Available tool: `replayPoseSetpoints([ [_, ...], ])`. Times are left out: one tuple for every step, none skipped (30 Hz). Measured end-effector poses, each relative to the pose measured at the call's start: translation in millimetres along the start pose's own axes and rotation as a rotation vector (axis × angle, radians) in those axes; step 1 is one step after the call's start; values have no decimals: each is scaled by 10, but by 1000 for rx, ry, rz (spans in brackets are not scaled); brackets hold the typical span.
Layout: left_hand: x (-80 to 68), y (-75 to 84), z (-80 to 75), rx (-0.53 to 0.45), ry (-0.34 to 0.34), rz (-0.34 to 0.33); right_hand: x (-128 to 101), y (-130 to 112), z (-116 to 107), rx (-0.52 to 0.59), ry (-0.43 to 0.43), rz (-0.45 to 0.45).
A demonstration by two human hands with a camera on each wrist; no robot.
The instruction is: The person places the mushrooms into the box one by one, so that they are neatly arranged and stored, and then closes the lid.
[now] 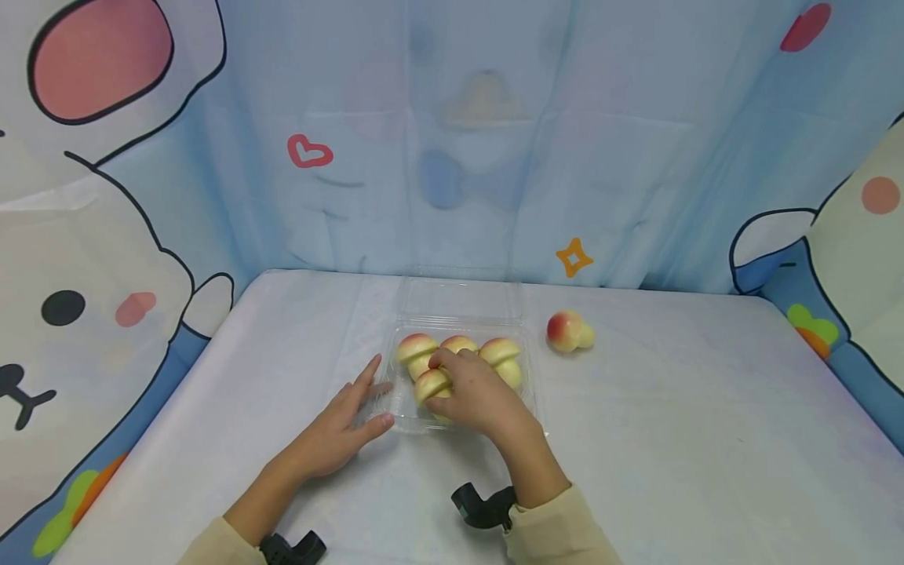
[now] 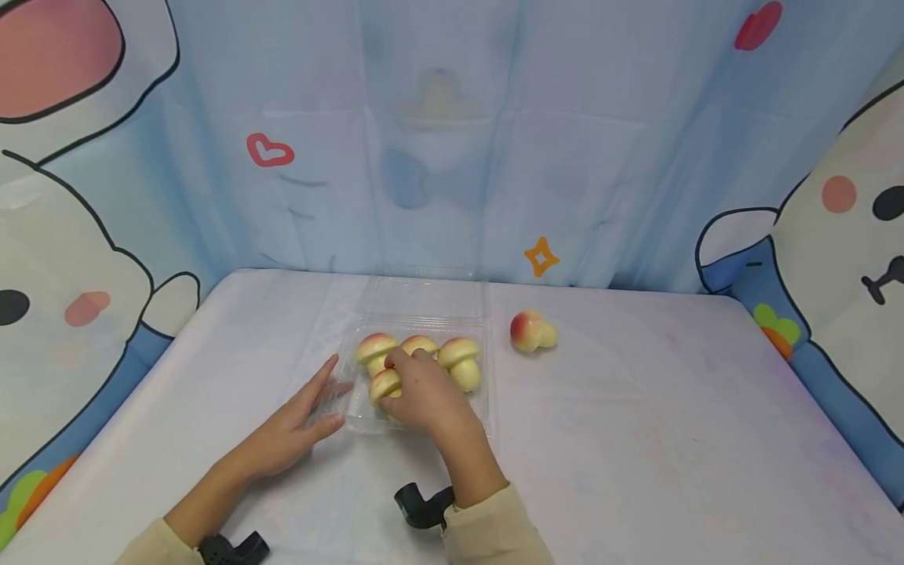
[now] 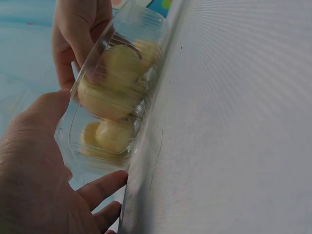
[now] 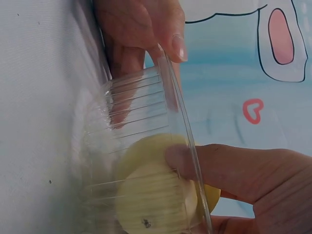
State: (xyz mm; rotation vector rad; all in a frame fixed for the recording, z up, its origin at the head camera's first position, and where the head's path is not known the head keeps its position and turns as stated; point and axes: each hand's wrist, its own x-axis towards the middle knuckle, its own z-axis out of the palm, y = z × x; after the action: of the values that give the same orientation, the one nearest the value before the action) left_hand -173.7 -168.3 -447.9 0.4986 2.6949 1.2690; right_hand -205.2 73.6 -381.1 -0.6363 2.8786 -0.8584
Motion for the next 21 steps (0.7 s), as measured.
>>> replayPoseSetpoints([
  [-1, 0, 1, 1, 1, 0, -1, -3, 4, -1, -1, 4],
  [-2, 0, 1, 3, 2, 0, -3, -7, 8, -5, -2, 9],
  [-3, 0, 2, 3, 3, -1, -6, -9, 11, -5, -2, 12],
  [-4, 0, 2, 3, 4, -1, -9, -12, 14, -5, -4, 17],
  [-4, -1, 2, 3, 5, -1, -11, -14, 16, -5, -5, 23],
  [-4, -1, 2, 4, 6, 0, -11, -17, 18, -5, -6, 27],
  [-4, -2, 2, 4, 7, -1, -12, -19, 19, -6, -7, 28],
  [-4, -2, 2, 5, 7, -1, -11, -21, 20, -9, -9, 31],
  [-4, -1, 2, 5, 7, -2, -10, -22, 21, -10, -10, 34],
  [-3, -1, 2, 5, 7, -3, -8, -23, 21, -12, -12, 35],
  [-3, 0, 2, 6, 7, -4, -7, -24, 22, -15, -11, 35],
  [-4, 0, 2, 6, 7, -5, -7, -25, 22, -18, -11, 34],
  [-4, 1, 2, 5, 6, -6, -7, -25, 22, -19, -12, 35],
  [-3, 2, 1, 5, 6, -5, -7, -25, 22, -20, -12, 35],
  [-3, 3, 1, 3, 6, -4, -7, -25, 21, -21, -12, 36],
  [-3, 4, 0, 2, 6, -3, -8, -26, 21, -21, -13, 38],
  [-3, 5, -1, 2, 7, -3, -8, -26, 21, -22, -14, 40],
  [-2, 6, -2, 0, 6, -3, -9, -27, 20, -23, -15, 42],
  [-2, 7, -2, -1, 5, -3, -10, -28, 21, -24, -16, 46],
  [-1, 7, -3, -3, 4, -3, -11, -30, 21, -27, -16, 48],
  [0, 7, -3, -5, 3, -4, -13, -31, 21, -30, -17, 50],
])
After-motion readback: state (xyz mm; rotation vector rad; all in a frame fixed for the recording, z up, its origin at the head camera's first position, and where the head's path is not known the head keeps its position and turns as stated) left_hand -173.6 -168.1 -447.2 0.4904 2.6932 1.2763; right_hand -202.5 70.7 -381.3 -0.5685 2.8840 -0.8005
